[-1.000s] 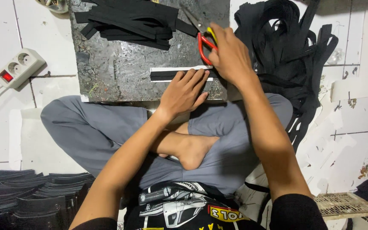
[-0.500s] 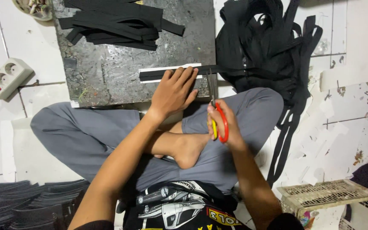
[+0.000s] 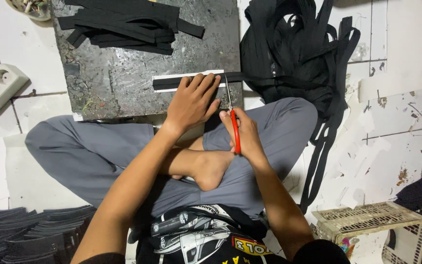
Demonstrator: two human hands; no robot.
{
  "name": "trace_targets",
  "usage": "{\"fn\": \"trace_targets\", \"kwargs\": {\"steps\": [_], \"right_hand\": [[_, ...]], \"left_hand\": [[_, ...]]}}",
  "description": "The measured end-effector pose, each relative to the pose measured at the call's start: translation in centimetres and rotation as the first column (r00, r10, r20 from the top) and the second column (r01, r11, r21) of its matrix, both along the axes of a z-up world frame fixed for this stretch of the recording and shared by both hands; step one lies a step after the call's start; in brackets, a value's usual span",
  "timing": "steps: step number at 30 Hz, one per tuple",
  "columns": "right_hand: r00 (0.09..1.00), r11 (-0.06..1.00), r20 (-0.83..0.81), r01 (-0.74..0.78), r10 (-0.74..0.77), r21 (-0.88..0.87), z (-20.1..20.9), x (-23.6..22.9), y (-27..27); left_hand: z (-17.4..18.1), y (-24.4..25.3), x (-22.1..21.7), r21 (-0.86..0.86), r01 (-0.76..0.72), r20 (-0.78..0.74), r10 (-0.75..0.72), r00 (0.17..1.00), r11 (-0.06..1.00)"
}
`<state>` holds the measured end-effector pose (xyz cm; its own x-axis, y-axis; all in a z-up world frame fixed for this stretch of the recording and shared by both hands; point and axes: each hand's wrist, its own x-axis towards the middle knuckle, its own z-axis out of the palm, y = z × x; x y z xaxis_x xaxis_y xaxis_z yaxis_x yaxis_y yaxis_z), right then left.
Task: Cutting long black material strips into shorter lengths using a template and scissors.
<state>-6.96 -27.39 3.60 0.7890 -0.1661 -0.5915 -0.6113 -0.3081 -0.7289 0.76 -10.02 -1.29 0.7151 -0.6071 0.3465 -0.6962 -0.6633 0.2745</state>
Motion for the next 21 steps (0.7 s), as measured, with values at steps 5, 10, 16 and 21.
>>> {"fn": "trace_targets", "kwargs": {"steps": [5, 10, 16, 21], "right_hand": [[0.998, 1.0, -0.059, 0.014, -0.014, -0.005, 0.9, 0.3, 0.4], [1.0, 1.0, 0.006, -0.005, 0.005, -0.017, -0.1, -0.2, 0.4], [0.991, 0.992, 0.115, -0.057, 0.07, -0.111, -0.4, -0.6, 0.4], [0.989, 0.997, 0.145, -0.004, 0.016, -0.081, 0.6, -1.4, 1.4]], "left_hand": [[0.1, 0.0, 0.1, -0.007, 0.001, 0.004, -0.001, 1.0, 1.0], [0.2, 0.0, -0.1, -0.009, -0.006, -0.002, 0.006, 1.0, 1.0], [-0.1, 0.1, -0.1, -0.044, -0.009, -0.02, 0.008, 1.0, 0.999], [1.0, 0.7, 0.2, -0.344, -0.164, -0.157, 0.116, 0.981, 0.924]]}}
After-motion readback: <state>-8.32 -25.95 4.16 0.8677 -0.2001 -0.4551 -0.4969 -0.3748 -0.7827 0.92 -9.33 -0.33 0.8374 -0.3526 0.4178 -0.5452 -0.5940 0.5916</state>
